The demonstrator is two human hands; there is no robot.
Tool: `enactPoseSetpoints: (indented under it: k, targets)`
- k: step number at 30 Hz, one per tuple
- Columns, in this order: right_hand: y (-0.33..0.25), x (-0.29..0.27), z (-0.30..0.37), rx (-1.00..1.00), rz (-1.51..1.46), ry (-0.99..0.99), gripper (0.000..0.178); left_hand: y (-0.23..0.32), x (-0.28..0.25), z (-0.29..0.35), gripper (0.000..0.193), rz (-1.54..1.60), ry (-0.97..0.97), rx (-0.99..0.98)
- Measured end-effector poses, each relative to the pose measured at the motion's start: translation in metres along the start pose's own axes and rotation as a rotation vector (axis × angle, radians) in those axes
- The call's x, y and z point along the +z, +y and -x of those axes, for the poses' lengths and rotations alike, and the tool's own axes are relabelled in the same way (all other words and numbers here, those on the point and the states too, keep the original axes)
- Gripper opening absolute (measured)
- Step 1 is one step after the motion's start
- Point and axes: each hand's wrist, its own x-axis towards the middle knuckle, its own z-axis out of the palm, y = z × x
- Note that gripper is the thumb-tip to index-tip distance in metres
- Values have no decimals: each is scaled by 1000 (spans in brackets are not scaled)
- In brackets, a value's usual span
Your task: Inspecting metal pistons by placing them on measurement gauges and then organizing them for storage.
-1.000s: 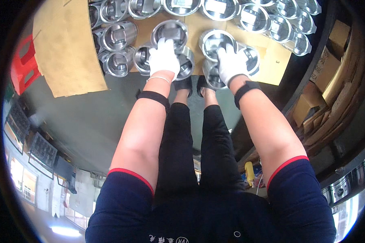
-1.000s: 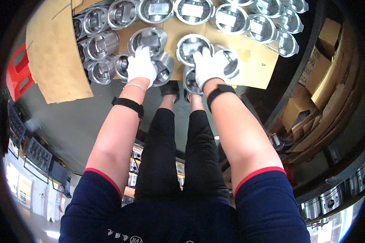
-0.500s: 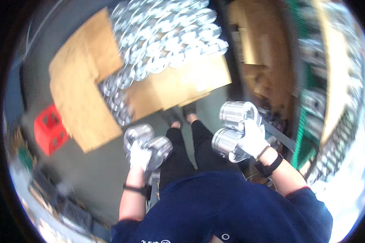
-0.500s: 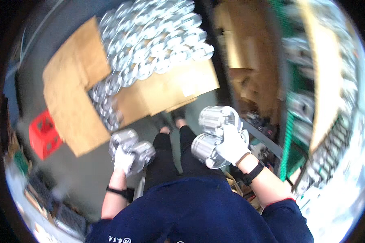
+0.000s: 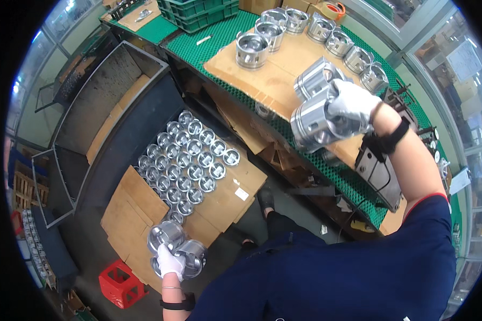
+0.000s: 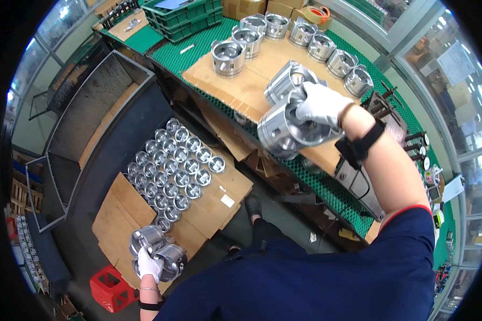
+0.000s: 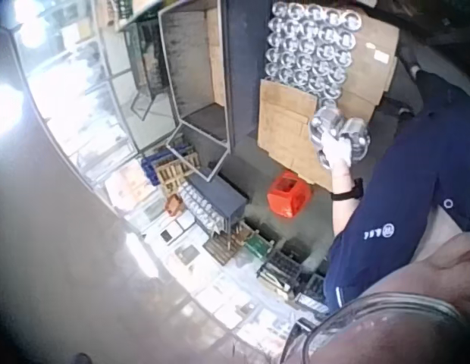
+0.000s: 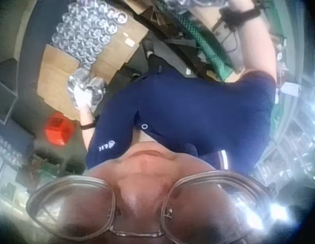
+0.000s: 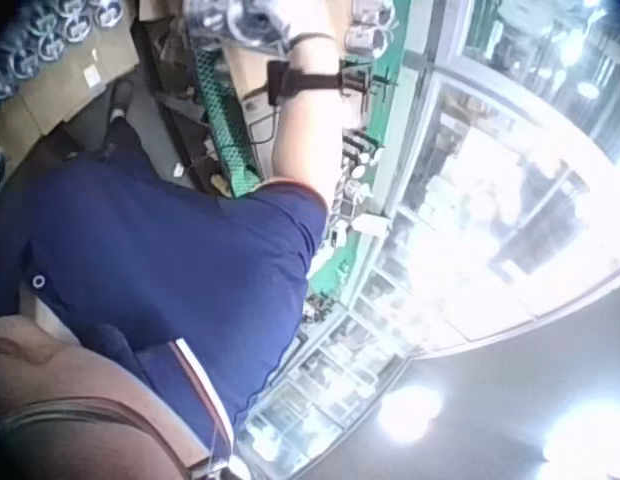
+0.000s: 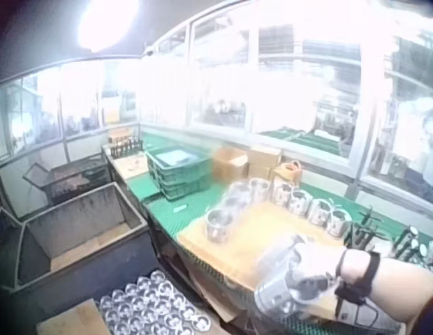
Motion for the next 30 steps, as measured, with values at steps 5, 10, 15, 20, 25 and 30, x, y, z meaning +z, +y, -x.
enactPoseSetpoints:
  k: [5, 10, 15, 20, 25, 30]
  targets:
    - [47, -37, -130, -12, 259, 156, 67, 105, -34, -3, 53, 43, 16, 182]
    - [68, -41, -243, -15, 272, 246, 51, 235, -53, -5, 48, 73, -32, 530]
    - [80, -36, -313, 49, 201, 206, 58, 354, -57, -8, 42, 104, -72, 895]
    - [71, -70, -278, -15, 154, 102, 78, 446, -50, -15, 42, 60, -120, 1159]
    - [87, -148, -134, -464, -33, 601, 67, 533, -33, -10, 33, -183, -228, 1220]
    - [120, -195, 59, -459, 102, 681, 50, 611, -3, 0, 35, -414, -302, 1221]
